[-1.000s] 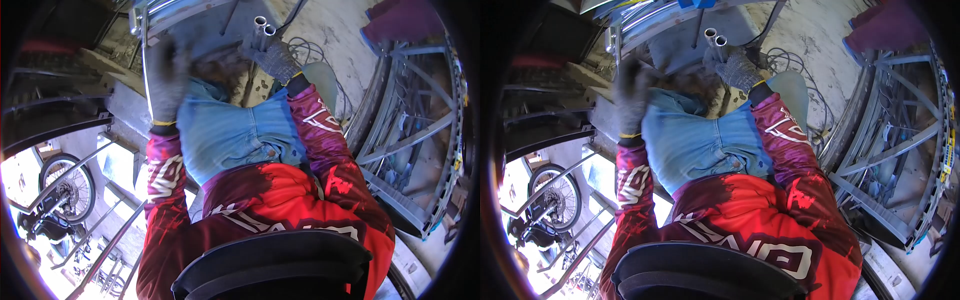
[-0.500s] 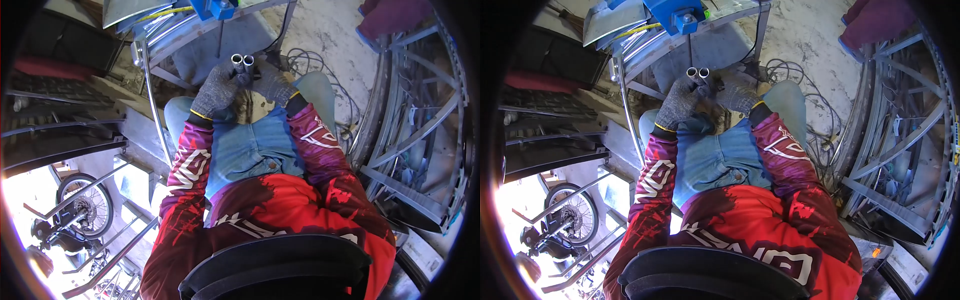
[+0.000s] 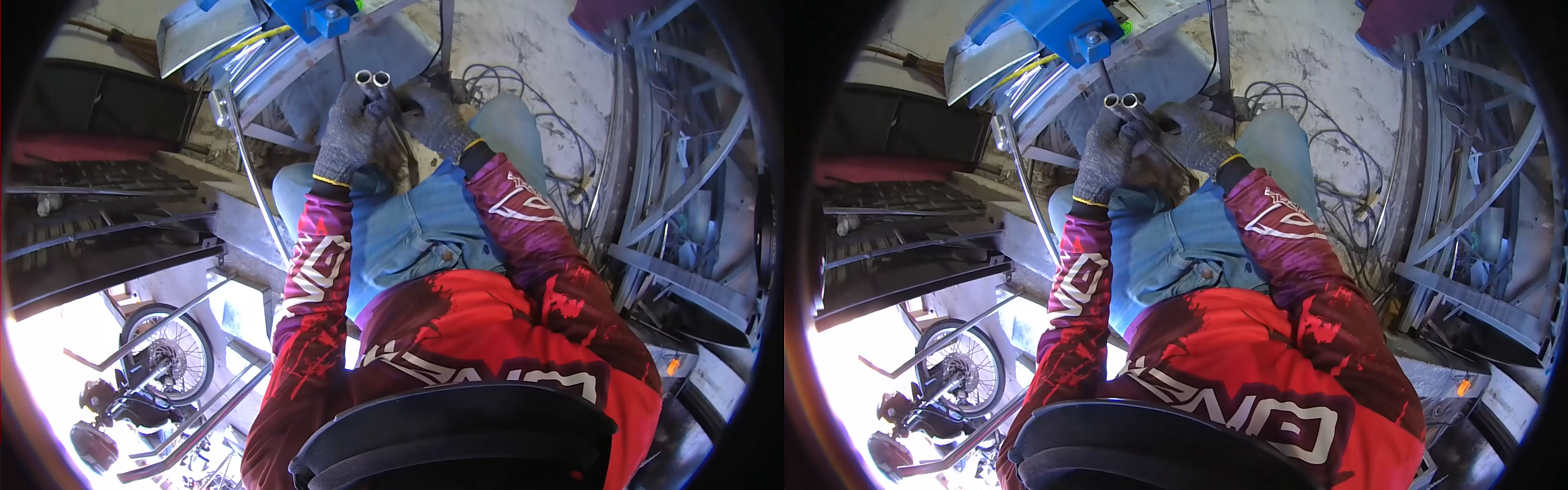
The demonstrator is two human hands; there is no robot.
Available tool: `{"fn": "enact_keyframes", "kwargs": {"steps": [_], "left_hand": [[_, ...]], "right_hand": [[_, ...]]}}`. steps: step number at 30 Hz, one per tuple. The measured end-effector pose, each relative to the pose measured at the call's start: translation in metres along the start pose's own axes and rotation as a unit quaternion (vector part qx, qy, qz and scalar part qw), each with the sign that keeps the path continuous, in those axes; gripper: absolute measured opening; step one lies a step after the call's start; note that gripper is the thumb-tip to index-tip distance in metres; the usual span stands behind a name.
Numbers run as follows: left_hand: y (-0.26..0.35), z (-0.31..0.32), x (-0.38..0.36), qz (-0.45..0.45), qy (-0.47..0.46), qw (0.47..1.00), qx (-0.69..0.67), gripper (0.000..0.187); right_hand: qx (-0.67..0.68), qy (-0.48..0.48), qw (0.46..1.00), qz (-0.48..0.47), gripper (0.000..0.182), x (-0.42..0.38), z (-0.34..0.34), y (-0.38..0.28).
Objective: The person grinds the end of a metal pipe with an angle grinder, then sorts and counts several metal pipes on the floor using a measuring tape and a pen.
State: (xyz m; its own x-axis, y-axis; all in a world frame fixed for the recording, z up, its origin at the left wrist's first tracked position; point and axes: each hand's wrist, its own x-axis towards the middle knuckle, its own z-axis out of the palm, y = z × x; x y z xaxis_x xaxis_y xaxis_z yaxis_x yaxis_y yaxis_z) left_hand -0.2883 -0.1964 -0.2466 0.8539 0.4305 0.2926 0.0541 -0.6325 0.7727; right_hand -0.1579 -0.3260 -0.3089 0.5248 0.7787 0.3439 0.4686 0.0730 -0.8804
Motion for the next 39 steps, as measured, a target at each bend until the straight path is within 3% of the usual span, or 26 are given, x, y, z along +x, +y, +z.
{"fn": "enact_keyframes", "kwargs": {"steps": [7, 10, 13, 15, 17, 19, 24, 32, 34, 37, 39], "left_hand": [[-0.01, 0.009, -0.003, -0.053, 0.009, 0.991, -0.12, 0.019], [-0.015, 0.008, 0.002, 0.014, 0.008, 0.994, -0.105, 0.018], [-0.009, 0.002, 0.002, -0.021, -0.027, 0.997, -0.068, 0.017], [-0.006, 0.002, 0.0, 0.0, -0.021, 0.997, -0.079, 0.017], [-0.007, 0.001, 0.0, 0.016, -0.013, 0.996, -0.09, 0.017], [-0.008, -0.003, -0.002, 0.038, -0.015, 0.999, -0.001, 0.017], [-0.004, 0.001, 0.0, -0.01, -0.022, 0.995, -0.096, 0.021], [-0.003, 0.014, 0.001, -0.063, -0.029, 0.983, -0.169, 0.037], [-0.002, 0.022, 0.002, -0.063, 0.012, 0.988, -0.139, 0.044], [0.01, 0.037, 0.002, -0.098, 0.094, 0.986, -0.1, 0.038], [0.005, 0.044, 0.003, -0.079, 0.112, 0.985, -0.107, 0.037]], "right_hand": [[0.006, 0.031, 0.999, -0.008, 0.026, 0.0, 0.002, 0.001], [-0.029, 0.023, 0.999, 0.015, 0.026, -0.001, 0.001, 0.003], [0.002, 0.041, 0.999, -0.025, 0.026, -0.002, 0.001, -0.001], [-0.05, 0.026, 0.998, 0.002, 0.024, -0.005, 0.001, -0.004], [-0.014, 0.026, 1.0, -0.01, 0.024, -0.003, 0.004, -0.001], [0.024, 0.022, 0.999, -0.02, 0.024, -0.004, 0.008, 0.002], [-0.056, 0.018, 0.998, -0.028, 0.03, -0.002, 0.005, 0.002], [0.006, 0.014, 1.0, 0.022, 0.029, 0.001, 0.004, -0.007], [0.015, 0.001, 0.999, 0.051, 0.029, 0.0, -0.001, -0.016], [-0.059, -0.029, 0.998, 0.01, 0.029, 0.002, -0.009, -0.021], [-0.1, -0.071, 0.992, 0.036, 0.028, 0.004, -0.01, -0.019]]}}
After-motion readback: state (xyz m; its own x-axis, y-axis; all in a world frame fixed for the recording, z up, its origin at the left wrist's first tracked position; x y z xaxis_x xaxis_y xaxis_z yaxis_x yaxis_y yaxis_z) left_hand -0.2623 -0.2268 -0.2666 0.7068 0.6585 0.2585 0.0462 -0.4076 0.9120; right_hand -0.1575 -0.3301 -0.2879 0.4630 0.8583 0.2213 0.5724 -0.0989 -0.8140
